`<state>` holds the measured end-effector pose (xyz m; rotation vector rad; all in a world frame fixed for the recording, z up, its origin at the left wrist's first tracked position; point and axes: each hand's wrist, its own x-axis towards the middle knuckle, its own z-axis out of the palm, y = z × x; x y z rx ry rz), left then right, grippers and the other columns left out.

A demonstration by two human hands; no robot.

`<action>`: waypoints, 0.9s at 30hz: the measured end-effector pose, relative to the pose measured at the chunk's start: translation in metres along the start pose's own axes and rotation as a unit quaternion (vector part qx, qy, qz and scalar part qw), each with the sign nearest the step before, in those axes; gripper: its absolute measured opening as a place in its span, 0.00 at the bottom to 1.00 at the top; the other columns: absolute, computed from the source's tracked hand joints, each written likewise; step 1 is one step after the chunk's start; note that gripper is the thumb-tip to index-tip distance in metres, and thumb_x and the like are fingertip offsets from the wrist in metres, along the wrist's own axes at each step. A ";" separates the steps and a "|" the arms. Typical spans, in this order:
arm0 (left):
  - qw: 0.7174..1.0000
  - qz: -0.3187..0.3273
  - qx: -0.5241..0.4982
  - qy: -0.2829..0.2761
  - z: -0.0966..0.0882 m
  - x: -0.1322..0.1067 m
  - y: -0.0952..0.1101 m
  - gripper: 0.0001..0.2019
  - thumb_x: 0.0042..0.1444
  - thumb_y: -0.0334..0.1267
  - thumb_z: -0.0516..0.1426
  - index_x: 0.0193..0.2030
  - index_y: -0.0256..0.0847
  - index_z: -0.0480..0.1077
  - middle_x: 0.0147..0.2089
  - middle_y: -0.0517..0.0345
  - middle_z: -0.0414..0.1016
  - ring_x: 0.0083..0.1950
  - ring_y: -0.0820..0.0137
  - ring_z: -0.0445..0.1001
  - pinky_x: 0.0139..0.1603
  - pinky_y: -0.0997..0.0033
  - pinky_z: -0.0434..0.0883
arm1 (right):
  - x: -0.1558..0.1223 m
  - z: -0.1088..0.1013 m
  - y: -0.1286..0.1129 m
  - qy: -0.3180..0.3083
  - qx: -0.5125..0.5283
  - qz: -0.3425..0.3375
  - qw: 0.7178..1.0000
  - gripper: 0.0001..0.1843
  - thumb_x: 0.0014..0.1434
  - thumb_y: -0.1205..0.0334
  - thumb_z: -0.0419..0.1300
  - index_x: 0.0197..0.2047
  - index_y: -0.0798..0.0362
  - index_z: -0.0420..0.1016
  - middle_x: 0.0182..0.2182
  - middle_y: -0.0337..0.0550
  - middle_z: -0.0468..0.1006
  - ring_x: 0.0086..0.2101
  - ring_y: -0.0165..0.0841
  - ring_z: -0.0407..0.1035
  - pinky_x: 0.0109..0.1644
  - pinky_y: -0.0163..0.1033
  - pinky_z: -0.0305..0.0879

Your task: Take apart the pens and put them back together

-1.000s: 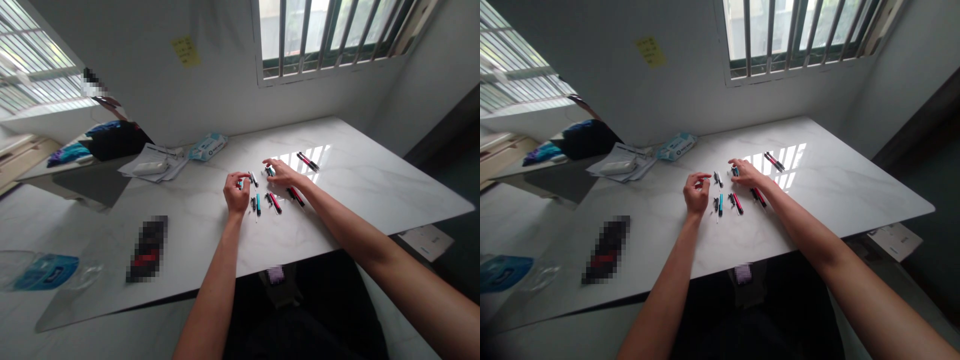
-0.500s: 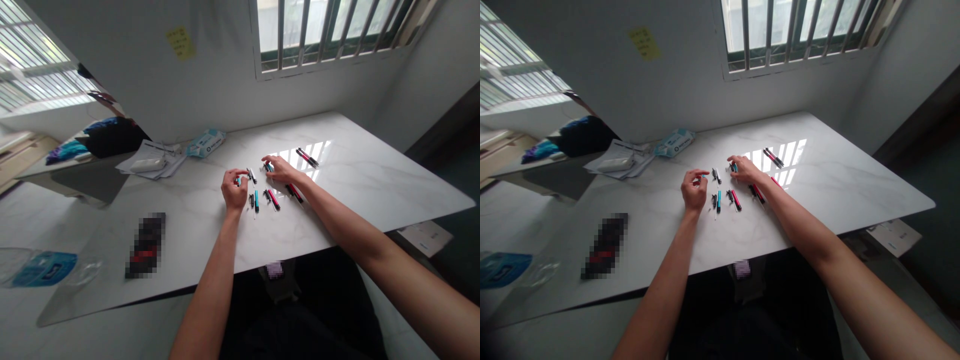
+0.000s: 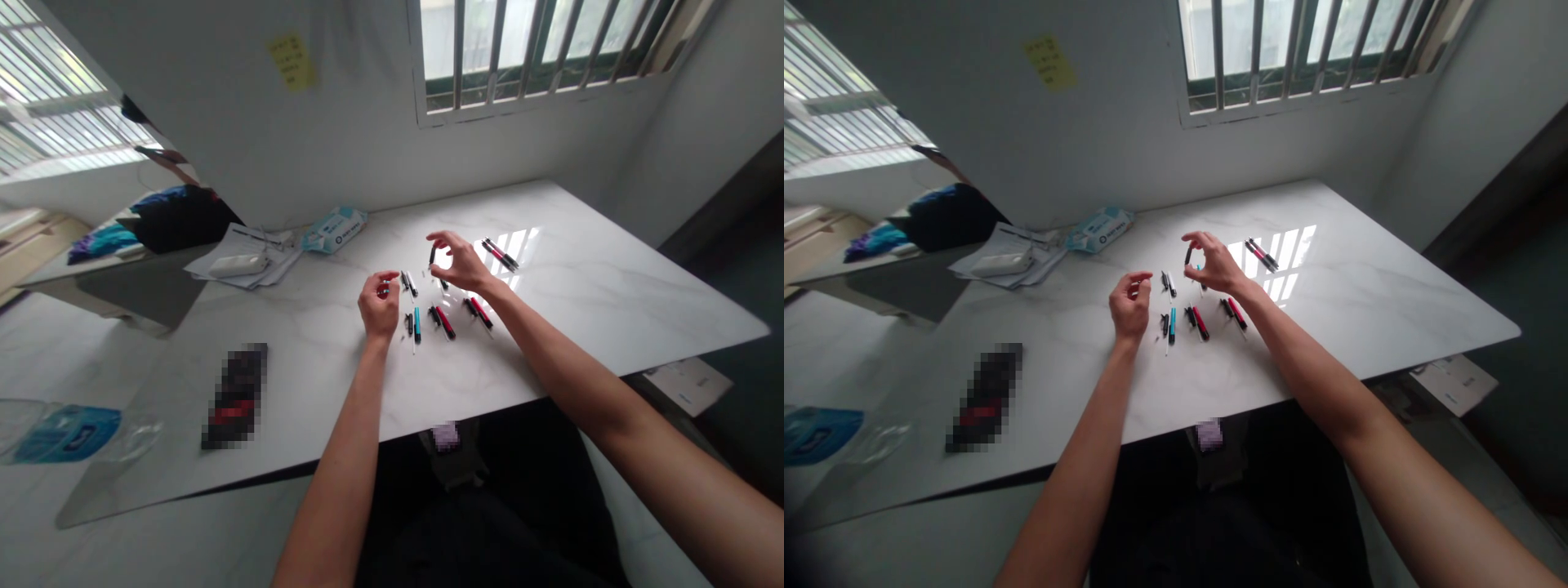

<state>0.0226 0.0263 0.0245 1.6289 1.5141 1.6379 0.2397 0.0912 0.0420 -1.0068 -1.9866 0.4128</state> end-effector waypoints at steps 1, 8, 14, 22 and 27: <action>1.000 -0.018 -0.023 -0.008 0.001 0.001 -0.001 0.09 0.64 0.42 0.60 0.46 0.43 0.80 0.45 0.54 0.83 0.39 0.69 0.79 0.41 0.69 0.76 | -0.002 0.000 -0.011 -0.009 0.005 -0.020 1.000 0.32 0.58 0.65 0.65 0.66 0.51 0.70 0.58 0.54 0.76 0.54 0.47 0.73 0.58 0.51 0.73; 0.975 -0.080 -0.194 -0.078 0.003 0.001 -0.002 0.20 0.56 0.53 0.69 0.45 0.39 0.77 0.39 0.53 0.82 0.36 0.71 0.79 0.38 0.72 0.77 | -0.011 0.020 -0.049 -0.052 0.036 -0.139 0.988 0.29 0.58 0.67 0.67 0.62 0.49 0.71 0.55 0.49 0.76 0.49 0.40 0.75 0.52 0.45 0.75; 0.968 -0.093 -0.215 -0.085 0.004 0.001 -0.001 0.18 0.51 0.45 0.72 0.45 0.41 0.76 0.40 0.56 0.81 0.36 0.71 0.79 0.39 0.70 0.80 | -0.011 0.022 -0.048 -0.061 0.027 -0.154 0.986 0.25 0.60 0.68 0.66 0.60 0.49 0.73 0.55 0.49 0.78 0.46 0.38 0.77 0.49 0.44 0.76; 0.984 -0.104 -0.143 -0.028 0.002 0.002 -0.003 0.12 0.56 0.37 0.65 0.47 0.42 0.78 0.35 0.62 0.75 0.28 0.75 0.77 0.32 0.76 0.76 | -0.004 0.003 -0.015 -0.037 0.016 -0.065 0.997 0.21 0.62 0.69 0.66 0.58 0.50 0.80 0.45 0.46 0.87 0.45 0.41 0.82 0.52 0.48 0.77; 0.987 -0.102 -0.127 -0.014 0.003 0.002 -0.005 0.11 0.58 0.37 0.64 0.48 0.44 0.77 0.36 0.62 0.75 0.30 0.74 0.79 0.34 0.76 0.77 | 0.005 -0.010 0.017 0.007 -0.015 0.030 0.999 0.12 0.64 0.69 0.66 0.50 0.52 0.84 0.39 0.46 0.88 0.39 0.40 0.83 0.49 0.48 0.80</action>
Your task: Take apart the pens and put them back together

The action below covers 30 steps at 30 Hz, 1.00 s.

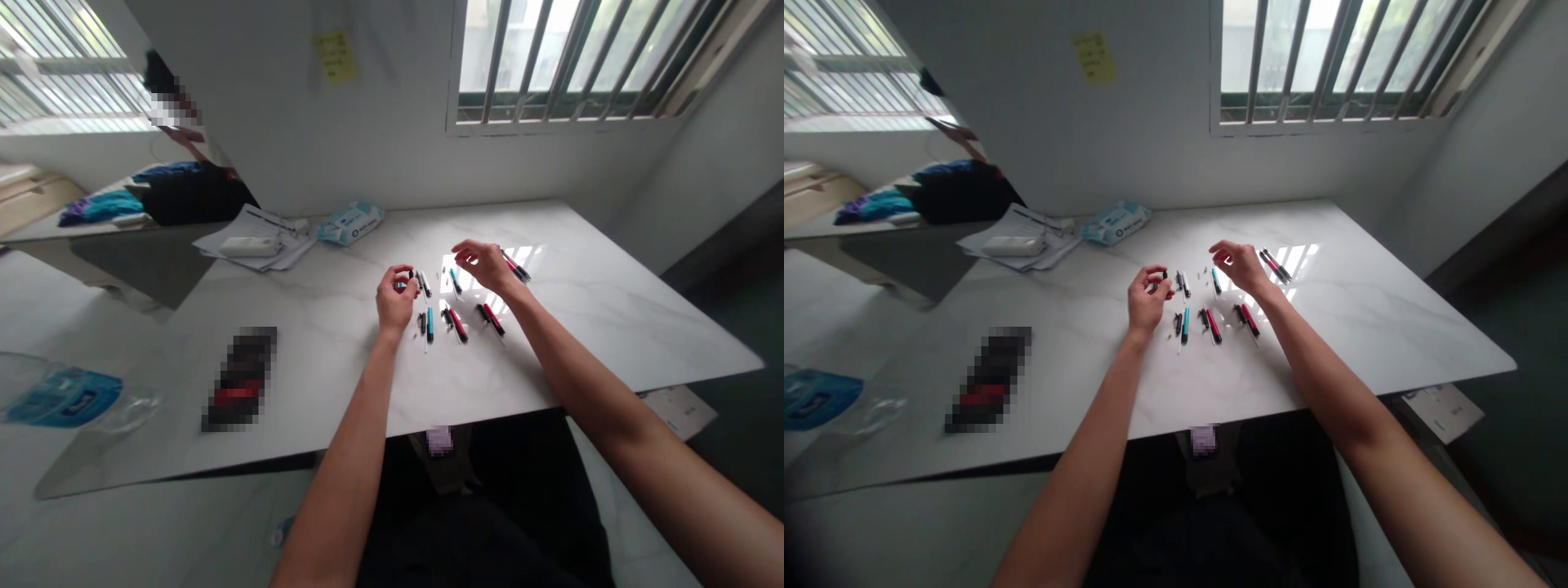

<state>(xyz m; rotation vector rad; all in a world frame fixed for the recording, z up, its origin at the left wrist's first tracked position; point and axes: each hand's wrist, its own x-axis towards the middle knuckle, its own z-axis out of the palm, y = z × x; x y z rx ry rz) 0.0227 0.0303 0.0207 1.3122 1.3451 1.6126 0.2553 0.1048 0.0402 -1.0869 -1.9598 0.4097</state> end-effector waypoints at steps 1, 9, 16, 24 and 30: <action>1.000 0.003 0.003 -0.001 0.000 0.000 -0.001 0.10 0.58 0.36 0.64 0.48 0.44 0.77 0.36 0.62 0.75 0.30 0.75 0.79 0.34 0.76 0.77 | 0.003 0.000 0.004 -0.002 -0.005 0.009 1.000 0.12 0.63 0.70 0.66 0.50 0.53 0.85 0.39 0.47 0.88 0.39 0.40 0.83 0.49 0.48 0.80; 0.999 0.015 0.016 -0.028 -0.001 -0.001 -0.008 0.12 0.62 0.30 0.60 0.50 0.45 0.78 0.38 0.61 0.76 0.33 0.74 0.80 0.37 0.75 0.77 | 0.027 0.029 0.025 -0.096 -0.092 -0.021 0.991 0.17 0.60 0.66 0.72 0.53 0.53 0.85 0.44 0.51 0.88 0.43 0.43 0.83 0.50 0.47 0.78; 0.996 0.004 0.086 -0.003 -0.005 -0.004 0.001 0.09 0.61 0.29 0.63 0.46 0.44 0.79 0.39 0.59 0.80 0.34 0.72 0.79 0.40 0.72 0.76 | 0.034 0.038 0.021 -0.071 -0.025 0.010 0.997 0.07 0.60 0.64 0.70 0.42 0.53 0.87 0.37 0.49 0.88 0.37 0.40 0.82 0.48 0.46 0.78; 0.992 0.055 0.113 -0.033 -0.002 -0.008 0.007 0.06 0.60 0.31 0.64 0.43 0.43 0.81 0.44 0.55 0.85 0.43 0.69 0.83 0.51 0.69 0.79 | -0.011 0.021 -0.026 -0.049 0.309 0.066 0.948 0.22 0.52 0.48 0.78 0.45 0.52 0.84 0.41 0.47 0.88 0.43 0.39 0.83 0.55 0.49 0.80; 0.987 0.074 0.120 -0.080 0.000 -0.011 0.005 0.06 0.60 0.32 0.65 0.43 0.44 0.82 0.44 0.55 0.86 0.41 0.68 0.83 0.49 0.67 0.79 | -0.033 0.033 -0.031 -0.023 0.352 0.105 0.930 0.24 0.48 0.46 0.79 0.43 0.51 0.83 0.40 0.46 0.88 0.43 0.39 0.83 0.56 0.49 0.80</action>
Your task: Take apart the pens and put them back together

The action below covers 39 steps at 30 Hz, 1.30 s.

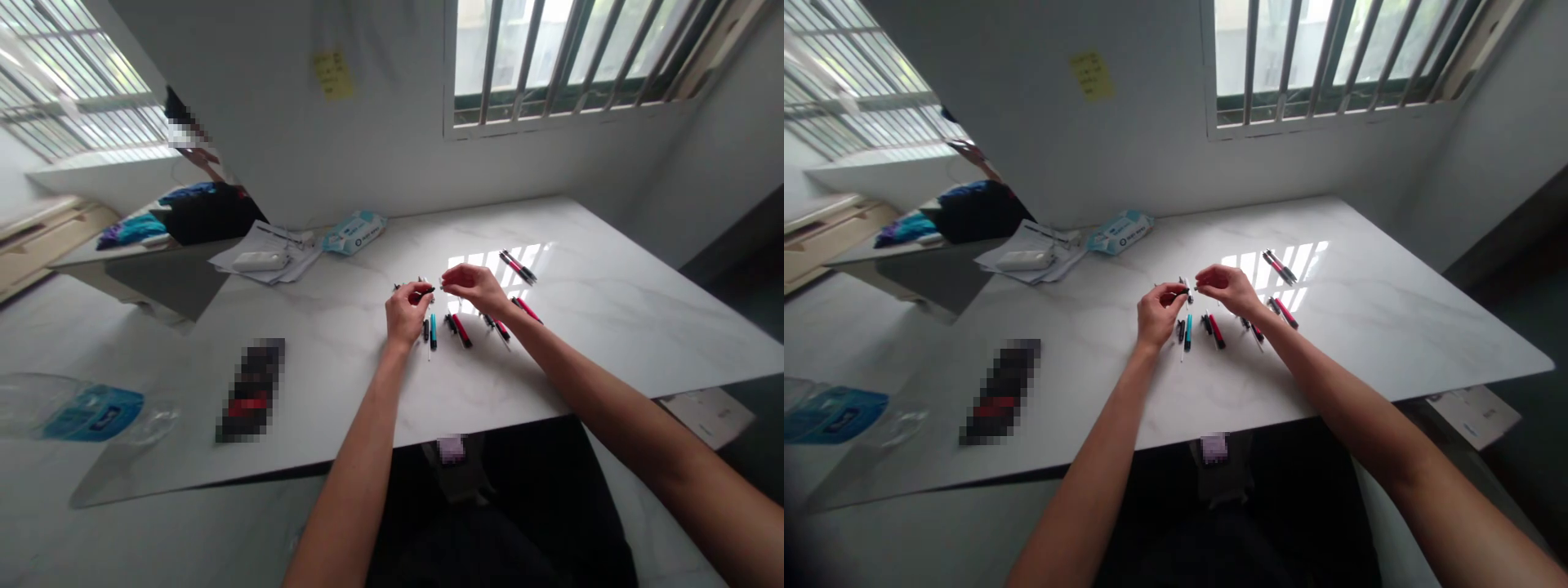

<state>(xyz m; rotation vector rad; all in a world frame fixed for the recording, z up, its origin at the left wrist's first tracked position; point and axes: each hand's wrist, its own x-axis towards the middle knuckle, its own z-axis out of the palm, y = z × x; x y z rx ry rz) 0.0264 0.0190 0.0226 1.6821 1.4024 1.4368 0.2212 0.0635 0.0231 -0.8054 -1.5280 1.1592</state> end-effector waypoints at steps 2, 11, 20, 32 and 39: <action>1.000 0.005 0.009 -0.005 0.001 0.000 -0.001 0.06 0.60 0.33 0.66 0.43 0.44 0.83 0.44 0.55 0.86 0.42 0.68 0.83 0.49 0.67 0.79 | 0.000 0.000 0.003 -0.005 0.002 0.002 1.000 0.24 0.48 0.46 0.79 0.43 0.50 0.83 0.41 0.46 0.88 0.43 0.39 0.83 0.56 0.49 0.80; 0.999 0.023 0.037 -0.017 0.001 0.002 -0.003 0.07 0.60 0.35 0.65 0.44 0.44 0.83 0.45 0.53 0.86 0.42 0.67 0.83 0.47 0.67 0.78 | 0.005 -0.001 0.012 -0.025 0.043 0.007 0.999 0.24 0.47 0.48 0.79 0.42 0.52 0.83 0.38 0.44 0.88 0.42 0.38 0.83 0.55 0.47 0.79; 0.998 0.026 0.041 -0.026 0.004 0.002 -0.005 0.07 0.60 0.36 0.65 0.44 0.44 0.83 0.44 0.53 0.86 0.42 0.67 0.83 0.48 0.67 0.78 | 0.005 -0.003 0.010 -0.032 0.023 0.003 0.999 0.22 0.49 0.49 0.78 0.42 0.53 0.83 0.38 0.45 0.87 0.41 0.36 0.82 0.53 0.45 0.79; 0.997 0.034 0.058 -0.028 0.006 0.001 -0.003 0.07 0.59 0.36 0.65 0.44 0.45 0.84 0.42 0.54 0.86 0.41 0.66 0.82 0.43 0.68 0.76 | 0.003 -0.005 0.011 -0.030 -0.080 -0.042 0.995 0.16 0.59 0.50 0.71 0.42 0.53 0.84 0.37 0.46 0.87 0.36 0.35 0.79 0.43 0.41 0.75; 0.997 0.042 0.059 -0.033 0.006 0.002 -0.002 0.08 0.59 0.34 0.64 0.43 0.45 0.84 0.44 0.54 0.86 0.41 0.67 0.81 0.41 0.69 0.73 | 0.002 -0.004 0.012 -0.035 -0.105 -0.048 0.993 0.16 0.62 0.48 0.69 0.43 0.53 0.84 0.36 0.45 0.87 0.35 0.34 0.78 0.40 0.39 0.72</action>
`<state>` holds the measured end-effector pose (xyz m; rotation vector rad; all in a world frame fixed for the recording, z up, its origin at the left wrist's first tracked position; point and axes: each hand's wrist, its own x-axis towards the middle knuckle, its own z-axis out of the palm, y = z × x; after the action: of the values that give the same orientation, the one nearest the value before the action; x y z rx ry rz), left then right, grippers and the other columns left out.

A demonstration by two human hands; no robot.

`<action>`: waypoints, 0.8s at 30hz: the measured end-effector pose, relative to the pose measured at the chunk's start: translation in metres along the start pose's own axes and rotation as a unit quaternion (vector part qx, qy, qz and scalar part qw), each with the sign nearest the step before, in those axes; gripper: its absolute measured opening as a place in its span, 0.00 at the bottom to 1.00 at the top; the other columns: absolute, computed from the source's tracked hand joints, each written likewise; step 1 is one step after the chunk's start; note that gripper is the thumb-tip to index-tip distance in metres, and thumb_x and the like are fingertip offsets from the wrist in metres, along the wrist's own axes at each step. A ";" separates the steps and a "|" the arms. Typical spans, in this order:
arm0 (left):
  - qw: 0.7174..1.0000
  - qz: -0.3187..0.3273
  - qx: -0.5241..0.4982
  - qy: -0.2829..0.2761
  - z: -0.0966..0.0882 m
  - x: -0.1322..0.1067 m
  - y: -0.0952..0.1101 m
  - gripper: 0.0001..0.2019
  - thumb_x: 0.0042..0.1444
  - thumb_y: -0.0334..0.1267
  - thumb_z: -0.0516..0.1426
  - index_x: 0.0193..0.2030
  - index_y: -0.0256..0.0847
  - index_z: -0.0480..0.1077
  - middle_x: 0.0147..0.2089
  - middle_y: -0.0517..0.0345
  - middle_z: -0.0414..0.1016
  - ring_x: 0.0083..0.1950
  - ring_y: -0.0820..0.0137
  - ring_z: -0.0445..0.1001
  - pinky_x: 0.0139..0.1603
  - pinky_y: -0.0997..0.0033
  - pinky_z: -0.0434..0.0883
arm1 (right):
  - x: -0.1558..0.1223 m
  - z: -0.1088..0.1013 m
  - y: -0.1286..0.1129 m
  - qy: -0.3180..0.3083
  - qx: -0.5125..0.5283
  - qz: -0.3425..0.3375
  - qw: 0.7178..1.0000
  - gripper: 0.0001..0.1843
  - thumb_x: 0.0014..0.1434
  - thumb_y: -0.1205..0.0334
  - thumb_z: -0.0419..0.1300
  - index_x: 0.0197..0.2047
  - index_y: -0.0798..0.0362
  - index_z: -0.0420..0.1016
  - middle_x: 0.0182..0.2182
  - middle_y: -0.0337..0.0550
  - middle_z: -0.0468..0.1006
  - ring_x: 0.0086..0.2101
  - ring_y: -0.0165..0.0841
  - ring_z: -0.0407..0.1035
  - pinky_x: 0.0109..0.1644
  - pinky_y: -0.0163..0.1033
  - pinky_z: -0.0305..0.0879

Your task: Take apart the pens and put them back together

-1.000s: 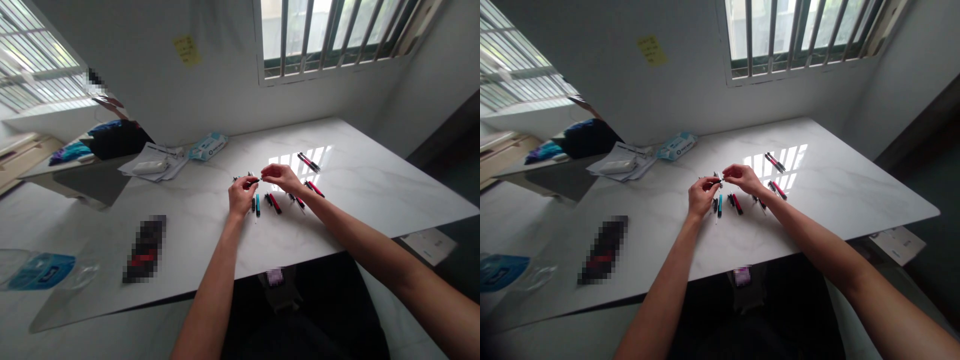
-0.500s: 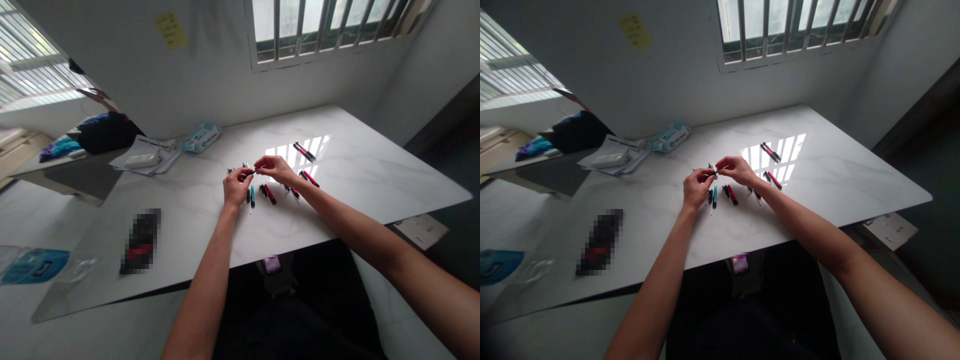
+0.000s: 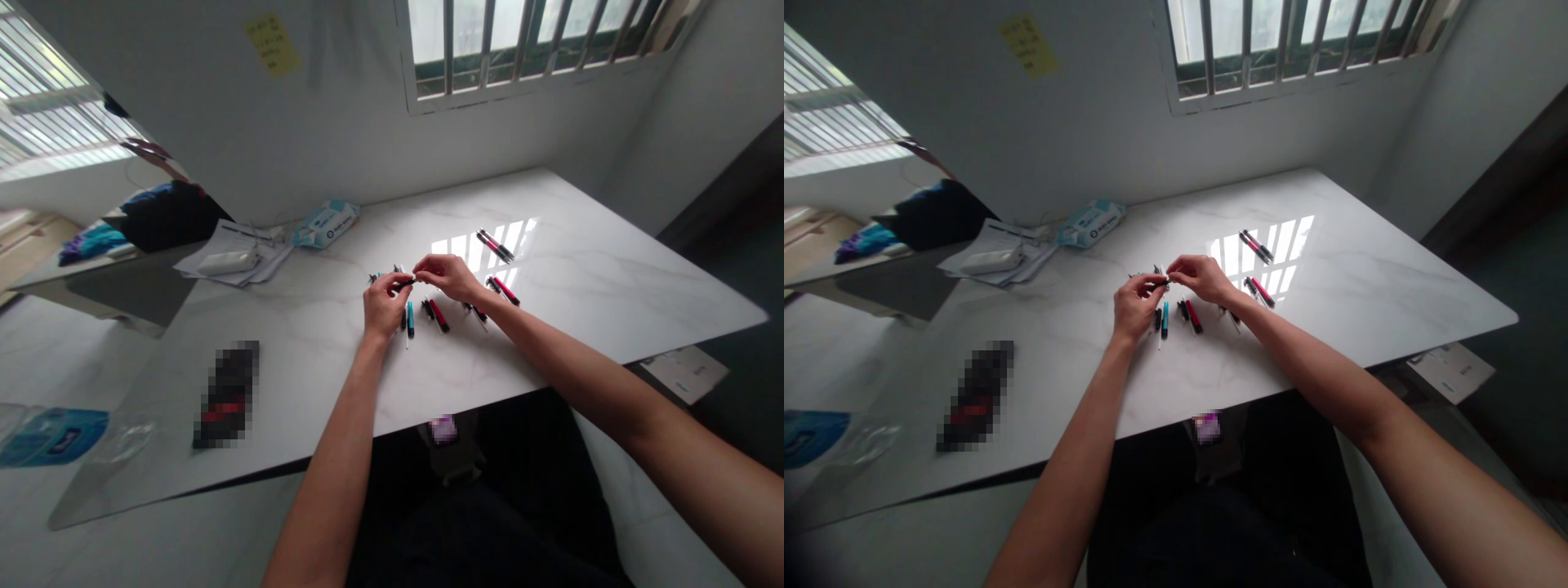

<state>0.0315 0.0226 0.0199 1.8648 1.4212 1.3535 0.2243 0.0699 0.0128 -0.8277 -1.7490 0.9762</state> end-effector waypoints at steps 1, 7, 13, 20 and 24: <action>1.000 0.003 0.001 0.000 0.000 0.000 0.000 0.07 0.59 0.34 0.64 0.43 0.45 0.84 0.44 0.54 0.86 0.41 0.67 0.81 0.41 0.69 0.73 | 0.000 0.000 0.001 0.001 -0.006 0.003 1.000 0.16 0.62 0.49 0.68 0.43 0.53 0.84 0.35 0.45 0.87 0.35 0.34 0.78 0.39 0.39 0.72; 1.000 -0.012 -0.012 0.006 -0.001 0.000 0.001 0.07 0.60 0.35 0.65 0.44 0.45 0.84 0.44 0.54 0.86 0.40 0.68 0.81 0.41 0.70 0.74 | 0.000 -0.001 0.000 -0.024 -0.011 -0.004 1.000 0.17 0.62 0.48 0.68 0.45 0.52 0.86 0.39 0.45 0.88 0.38 0.36 0.80 0.44 0.41 0.75; 0.999 -0.022 -0.032 -0.001 -0.001 0.001 -0.002 0.07 0.60 0.37 0.66 0.44 0.45 0.84 0.44 0.53 0.86 0.40 0.67 0.82 0.41 0.69 0.75 | 0.000 -0.006 -0.002 -0.029 -0.021 -0.002 0.999 0.16 0.62 0.49 0.69 0.43 0.52 0.87 0.37 0.45 0.88 0.37 0.35 0.80 0.43 0.40 0.73; 0.999 -0.012 -0.030 -0.002 -0.001 0.002 -0.003 0.07 0.59 0.39 0.66 0.43 0.45 0.84 0.44 0.53 0.86 0.42 0.65 0.83 0.41 0.69 0.75 | -0.001 -0.007 -0.002 -0.066 -0.085 0.017 0.994 0.25 0.71 0.43 0.59 0.33 0.54 0.83 0.29 0.43 0.83 0.30 0.31 0.74 0.36 0.36 0.66; 0.999 -0.009 -0.033 -0.006 -0.001 0.001 -0.002 0.07 0.61 0.40 0.66 0.43 0.45 0.84 0.45 0.53 0.87 0.42 0.66 0.83 0.39 0.69 0.73 | -0.003 -0.009 -0.006 -0.078 -0.074 0.014 0.994 0.22 0.68 0.41 0.63 0.48 0.53 0.83 0.34 0.43 0.85 0.31 0.32 0.75 0.36 0.36 0.66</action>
<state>0.0296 0.0242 0.0190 1.8102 1.3676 1.3626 0.2324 0.0670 0.0195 -0.8924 -1.9680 0.9598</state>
